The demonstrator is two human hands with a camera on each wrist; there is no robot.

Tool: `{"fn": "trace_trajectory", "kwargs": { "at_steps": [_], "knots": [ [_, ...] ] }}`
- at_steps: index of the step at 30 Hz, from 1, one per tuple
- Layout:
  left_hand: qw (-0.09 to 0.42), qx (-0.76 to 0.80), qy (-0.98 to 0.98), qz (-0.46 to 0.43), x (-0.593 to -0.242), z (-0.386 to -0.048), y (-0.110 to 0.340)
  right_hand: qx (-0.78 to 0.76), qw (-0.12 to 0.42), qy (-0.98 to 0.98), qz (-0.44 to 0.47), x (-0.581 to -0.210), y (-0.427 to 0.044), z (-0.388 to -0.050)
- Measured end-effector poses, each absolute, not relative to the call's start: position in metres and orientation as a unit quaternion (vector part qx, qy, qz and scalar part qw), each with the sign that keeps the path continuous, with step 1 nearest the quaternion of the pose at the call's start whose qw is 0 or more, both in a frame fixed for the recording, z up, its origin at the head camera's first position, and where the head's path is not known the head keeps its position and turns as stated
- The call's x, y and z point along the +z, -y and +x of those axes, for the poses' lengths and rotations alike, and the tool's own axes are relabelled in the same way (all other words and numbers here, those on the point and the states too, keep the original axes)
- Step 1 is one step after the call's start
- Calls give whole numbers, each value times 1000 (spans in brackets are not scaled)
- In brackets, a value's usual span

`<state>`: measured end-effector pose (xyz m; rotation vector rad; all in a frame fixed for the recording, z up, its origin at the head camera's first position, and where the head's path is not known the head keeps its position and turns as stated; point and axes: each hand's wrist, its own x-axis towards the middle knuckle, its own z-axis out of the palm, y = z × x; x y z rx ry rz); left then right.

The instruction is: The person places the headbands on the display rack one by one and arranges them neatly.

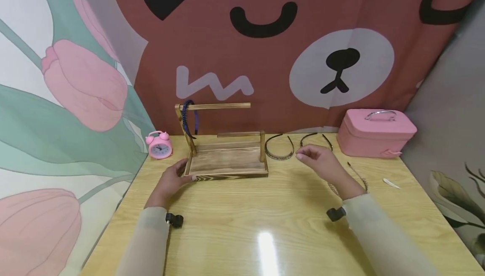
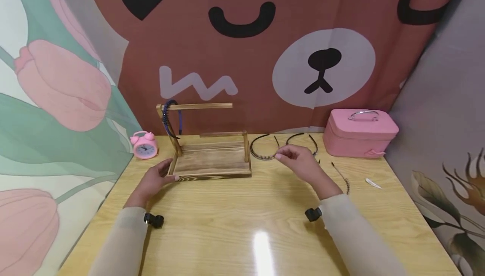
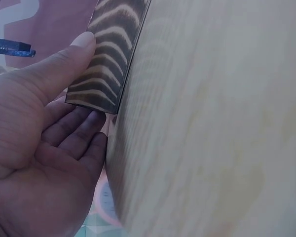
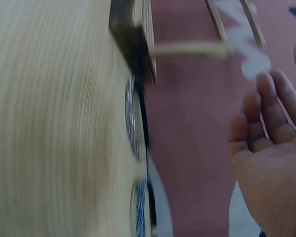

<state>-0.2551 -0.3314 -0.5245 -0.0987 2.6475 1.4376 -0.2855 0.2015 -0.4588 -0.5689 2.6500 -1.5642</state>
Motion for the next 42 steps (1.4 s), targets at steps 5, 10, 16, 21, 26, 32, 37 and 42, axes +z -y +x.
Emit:
{"fn": "trace_trajectory", "kwargs": {
  "at_steps": [5,10,16,21,26,32,37,42],
  "knots": [
    [67,480,-874,-32,-531,-254,333,-451,6,-877,-164,-461,-249,-277],
    [64,488,-870,-24,-533,-253,331,-369,-6,-918,-148,-465,-293,-265],
    [62,495,-867,-15,-527,-253,334,-274,8,-949,-154,-478,-330,-256],
    [59,483,-874,-15,-522,-253,337,-220,-3,-959,-181,-487,-345,-253],
    [69,471,-879,-28,-521,-253,339,-194,31,-956,-220,-498,-351,-250],
    [68,479,-875,-21,-523,-255,338,-191,50,-954,-227,-501,-350,-248],
    [67,488,-870,-20,-524,-256,337,-192,49,-953,-229,-498,-348,-247],
    [68,486,-871,-17,-525,-256,336,-209,32,-952,-222,-490,-346,-242]
  ]
}}
